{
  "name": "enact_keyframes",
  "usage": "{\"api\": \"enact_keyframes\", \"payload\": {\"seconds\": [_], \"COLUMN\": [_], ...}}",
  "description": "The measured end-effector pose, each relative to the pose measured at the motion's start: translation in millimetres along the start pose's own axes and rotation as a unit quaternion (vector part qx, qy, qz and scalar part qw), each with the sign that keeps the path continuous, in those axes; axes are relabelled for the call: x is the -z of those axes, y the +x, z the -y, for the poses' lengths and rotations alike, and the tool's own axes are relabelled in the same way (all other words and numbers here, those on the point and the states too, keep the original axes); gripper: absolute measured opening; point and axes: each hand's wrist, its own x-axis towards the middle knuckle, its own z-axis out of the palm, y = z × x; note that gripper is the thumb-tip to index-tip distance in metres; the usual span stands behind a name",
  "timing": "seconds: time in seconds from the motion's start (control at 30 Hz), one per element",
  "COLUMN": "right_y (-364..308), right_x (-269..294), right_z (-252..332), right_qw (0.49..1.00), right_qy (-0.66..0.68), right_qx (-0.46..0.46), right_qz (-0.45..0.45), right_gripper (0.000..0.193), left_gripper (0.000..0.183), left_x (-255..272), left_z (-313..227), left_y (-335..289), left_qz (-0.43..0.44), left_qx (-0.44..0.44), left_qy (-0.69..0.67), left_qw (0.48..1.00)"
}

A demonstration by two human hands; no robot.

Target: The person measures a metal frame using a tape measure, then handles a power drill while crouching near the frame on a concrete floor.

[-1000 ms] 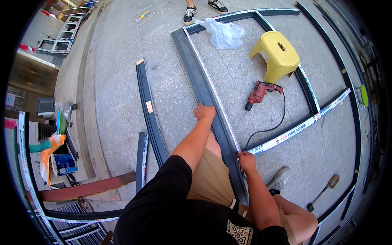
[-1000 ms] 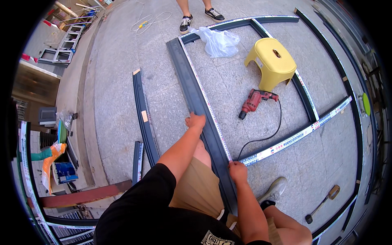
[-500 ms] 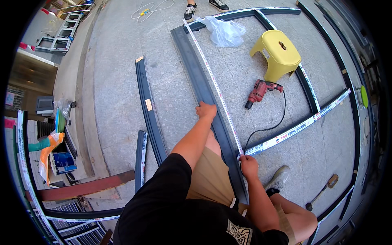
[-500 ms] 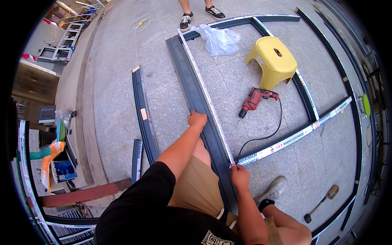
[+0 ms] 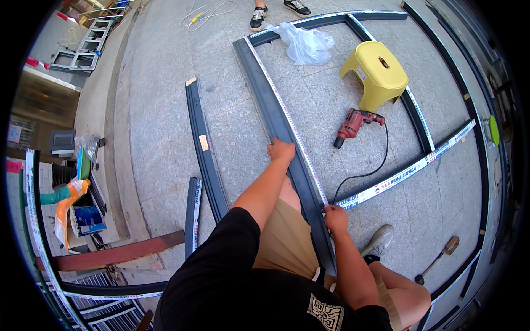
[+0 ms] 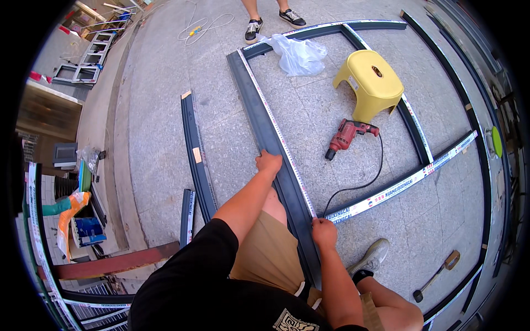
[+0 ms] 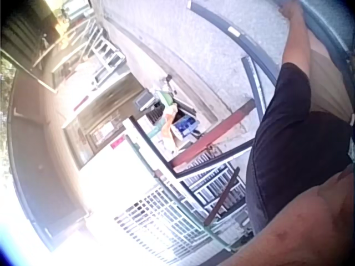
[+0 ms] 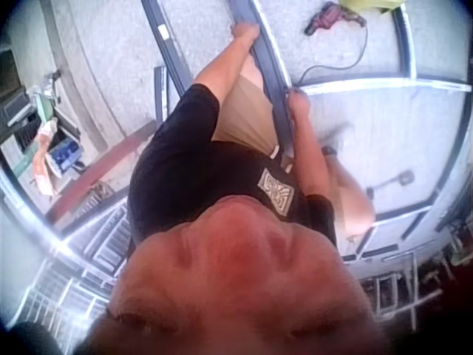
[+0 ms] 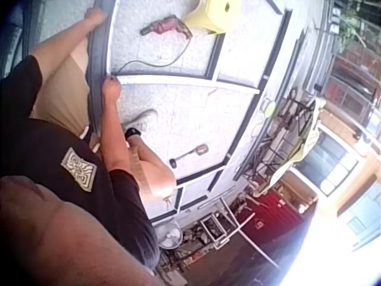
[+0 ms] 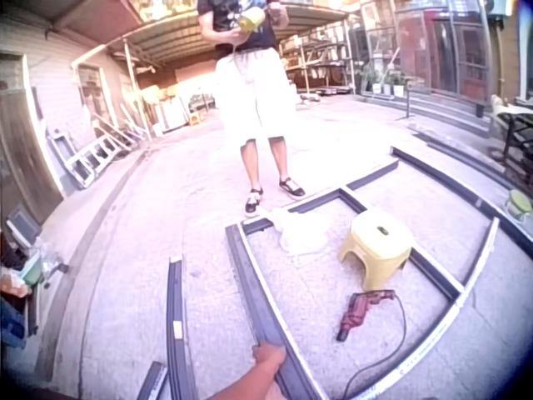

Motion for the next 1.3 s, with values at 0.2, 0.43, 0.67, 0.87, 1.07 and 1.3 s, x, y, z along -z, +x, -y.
{"api": "enact_keyframes", "payload": {"seconds": [0.2,0.43,0.67,0.87,1.07,1.3], "right_y": [1,-1,-7,-8,-4,-6], "right_x": [3,0,1,-1,-4,-1], "right_z": [1,5,8,12,7,11], "right_qw": [1.0,1.0,1.0,1.0,0.999,0.999], "right_qy": [0.002,0.016,0.015,0.03,0.035,0.041], "right_qx": [0.001,-0.007,0.002,0.008,-0.01,0.004], "right_qz": [-0.001,0.018,0.007,-0.004,0.008,0.006], "right_gripper": [0.04,0.038,0.037,0.038,0.042,0.037], "left_gripper": [0.085,0.084,0.083,0.084,0.083,0.083], "left_x": [2,-1,-1,-2,0,0], "left_z": [-4,0,0,0,-3,1], "left_y": [-5,1,3,3,-3,2], "left_qz": [0.012,-0.004,0.009,-0.002,0.008,0.005], "left_qx": [0.005,-0.009,-0.013,-0.01,-0.005,-0.011], "left_qy": [0.0,0.009,0.022,0.026,0.023,0.02], "left_qw": [1.0,1.0,1.0,1.0,1.0,1.0]}}
